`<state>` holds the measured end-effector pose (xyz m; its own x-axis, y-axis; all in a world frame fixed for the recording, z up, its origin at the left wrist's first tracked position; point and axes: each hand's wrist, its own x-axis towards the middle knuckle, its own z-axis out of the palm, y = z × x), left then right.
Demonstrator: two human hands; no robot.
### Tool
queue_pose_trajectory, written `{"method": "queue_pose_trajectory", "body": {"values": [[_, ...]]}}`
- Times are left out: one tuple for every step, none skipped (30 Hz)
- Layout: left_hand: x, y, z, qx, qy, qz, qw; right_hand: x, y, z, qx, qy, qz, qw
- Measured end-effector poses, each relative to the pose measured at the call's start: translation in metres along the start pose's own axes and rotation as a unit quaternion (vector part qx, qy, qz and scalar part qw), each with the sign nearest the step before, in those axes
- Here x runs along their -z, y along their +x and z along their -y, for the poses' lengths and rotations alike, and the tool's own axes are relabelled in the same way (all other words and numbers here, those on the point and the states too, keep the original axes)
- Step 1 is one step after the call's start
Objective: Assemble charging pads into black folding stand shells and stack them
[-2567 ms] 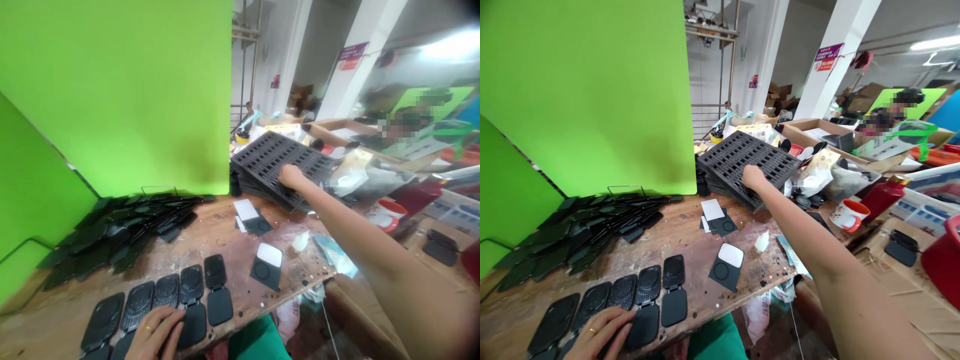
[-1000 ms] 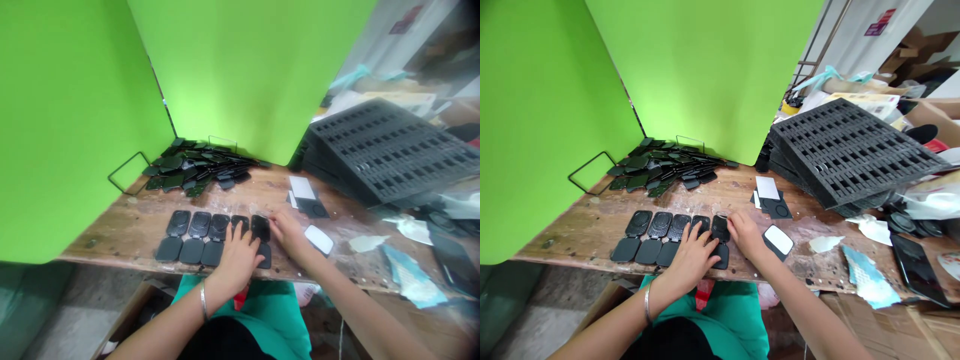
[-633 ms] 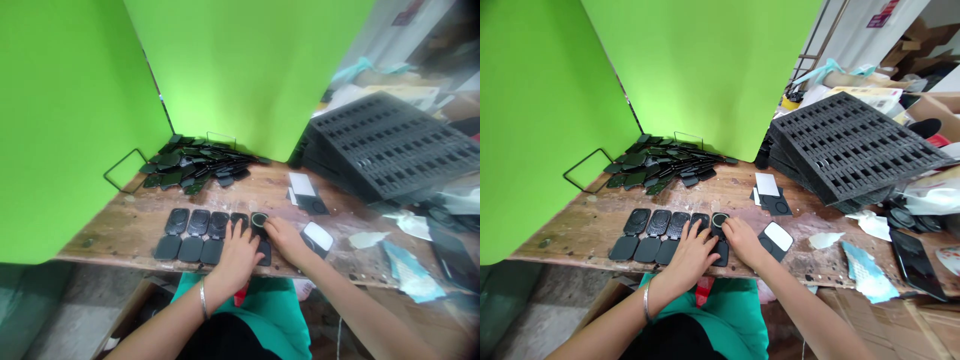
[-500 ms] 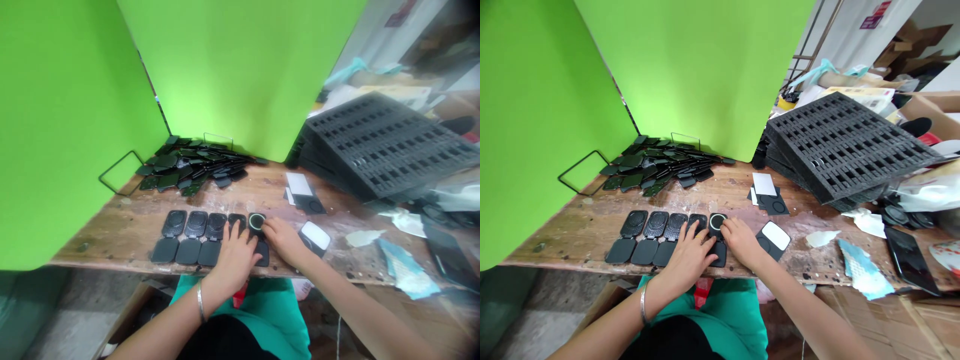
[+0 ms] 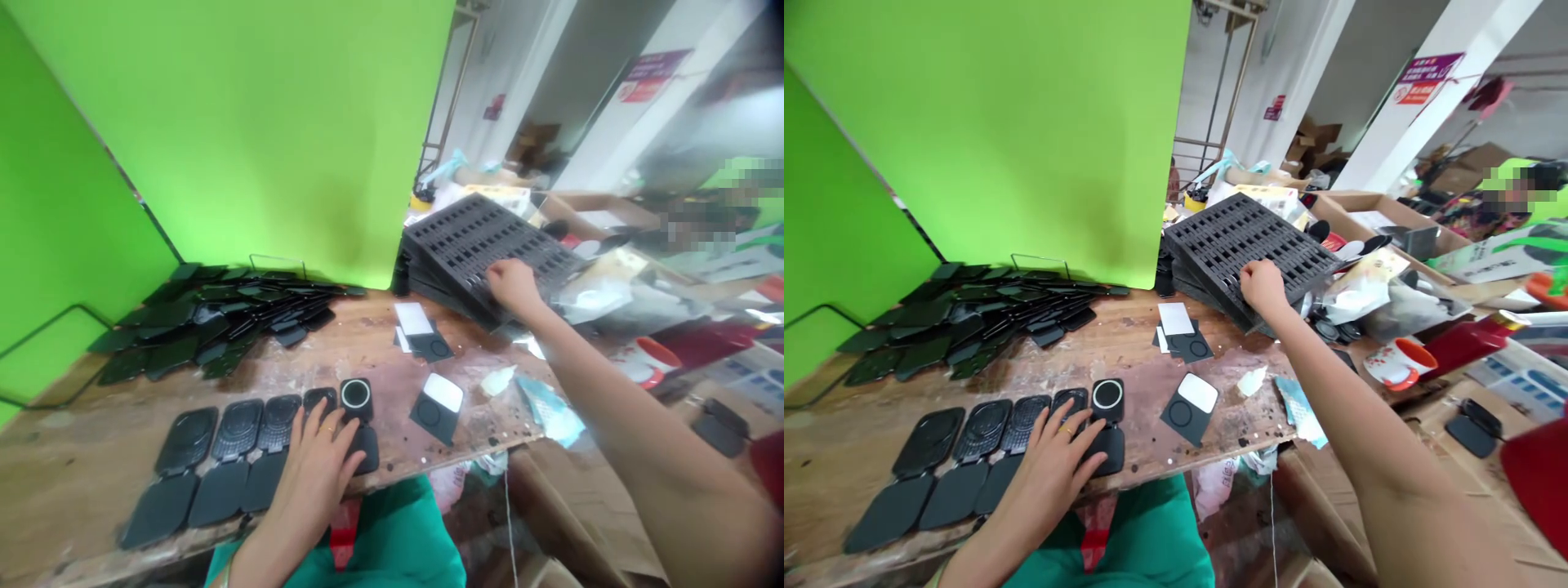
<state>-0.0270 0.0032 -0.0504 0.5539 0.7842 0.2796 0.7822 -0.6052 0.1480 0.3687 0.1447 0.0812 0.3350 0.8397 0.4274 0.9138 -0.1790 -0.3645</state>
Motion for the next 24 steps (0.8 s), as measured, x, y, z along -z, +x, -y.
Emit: {"method": "queue_pose_trajectory", "body": {"values": [[0.001,-0.002,0.002,-0.002,-0.007,-0.006,1.0,-0.001,0.008,-0.005,-0.017,0.005,0.01,1.0],[0.001,-0.003,0.004,-0.004,-0.014,-0.012,1.0,-0.004,0.012,-0.009,-0.031,0.013,0.021,0.999],[0.002,-0.006,0.006,-0.005,-0.02,-0.017,1.0,-0.007,0.015,-0.012,-0.044,0.025,0.032,0.998],[0.002,-0.008,0.008,-0.004,-0.026,-0.021,0.999,-0.01,0.016,-0.013,-0.055,0.039,0.041,0.997],[0.003,-0.01,0.011,-0.003,-0.031,-0.025,0.999,-0.013,0.016,-0.015,-0.065,0.056,0.048,0.995],[0.003,-0.013,0.014,-0.001,-0.036,-0.028,0.999,-0.014,0.016,-0.015,-0.076,0.076,0.052,0.993],[0.003,-0.015,0.018,0.0,-0.039,-0.031,0.999,-0.014,0.015,-0.016,-0.087,0.098,0.051,0.99],[0.003,-0.017,0.021,0.002,-0.04,-0.035,0.999,-0.012,0.013,-0.016,-0.097,0.123,0.047,0.987],[0.003,-0.02,0.025,0.005,-0.04,-0.041,0.998,-0.01,0.012,-0.016,-0.106,0.152,0.039,0.982],[0.003,-0.022,0.03,0.009,-0.039,-0.05,0.998,-0.006,0.01,-0.016,-0.112,0.184,0.03,0.976],[0.002,-0.025,0.034,0.013,-0.038,-0.059,0.997,-0.002,0.008,-0.015,-0.116,0.218,0.02,0.969],[0.001,-0.027,0.038,0.019,-0.038,-0.069,0.997,0.002,0.005,-0.013,-0.118,0.252,0.01,0.96],[0.001,-0.029,0.041,0.025,-0.039,-0.077,0.996,0.005,0.003,-0.011,-0.118,0.286,0.002,0.951],[0.001,-0.031,0.044,0.031,-0.042,-0.084,0.995,0.008,0.0,-0.007,-0.116,0.319,-0.002,0.941],[0.002,-0.033,0.046,0.038,-0.046,-0.087,0.994,0.009,-0.003,-0.002,-0.114,0.35,-0.001,0.93],[0.003,-0.034,0.047,0.044,-0.05,-0.087,0.994,0.009,-0.007,0.004,-0.11,0.378,0.006,0.919],[0.004,-0.035,0.047,0.051,-0.053,-0.087,0.993,0.008,-0.011,0.012,-0.105,0.403,0.018,0.909],[0.006,-0.036,0.046,0.058,-0.056,-0.084,0.993,0.005,-0.018,0.021,-0.099,0.427,0.038,0.898],[0.008,-0.036,0.044,0.064,-0.057,-0.08,0.993,0.001,-0.026,0.03,-0.096,0.45,0.063,0.886],[0.011,-0.037,0.041,0.07,-0.056,-0.074,0.993,-0.004,-0.035,0.041,-0.094,0.468,0.09,0.874],[0.013,-0.037,0.037,0.077,-0.055,-0.064,0.993,-0.011,-0.047,0.052,-0.093,0.478,0.116,0.866],[0.015,-0.037,0.034,0.083,-0.054,-0.054,0.994,-0.018,-0.059,0.063,-0.089,0.478,0.141,0.862],[0.016,-0.037,0.03,0.092,-0.053,-0.041,0.994,-0.027,-0.073,0.075,-0.079,0.467,0.167,0.865],[0.018,-0.036,0.027,0.098,-0.053,-0.029,0.993,-0.036,-0.087,0.086,-0.057,0.445,0.192,0.873]]}}
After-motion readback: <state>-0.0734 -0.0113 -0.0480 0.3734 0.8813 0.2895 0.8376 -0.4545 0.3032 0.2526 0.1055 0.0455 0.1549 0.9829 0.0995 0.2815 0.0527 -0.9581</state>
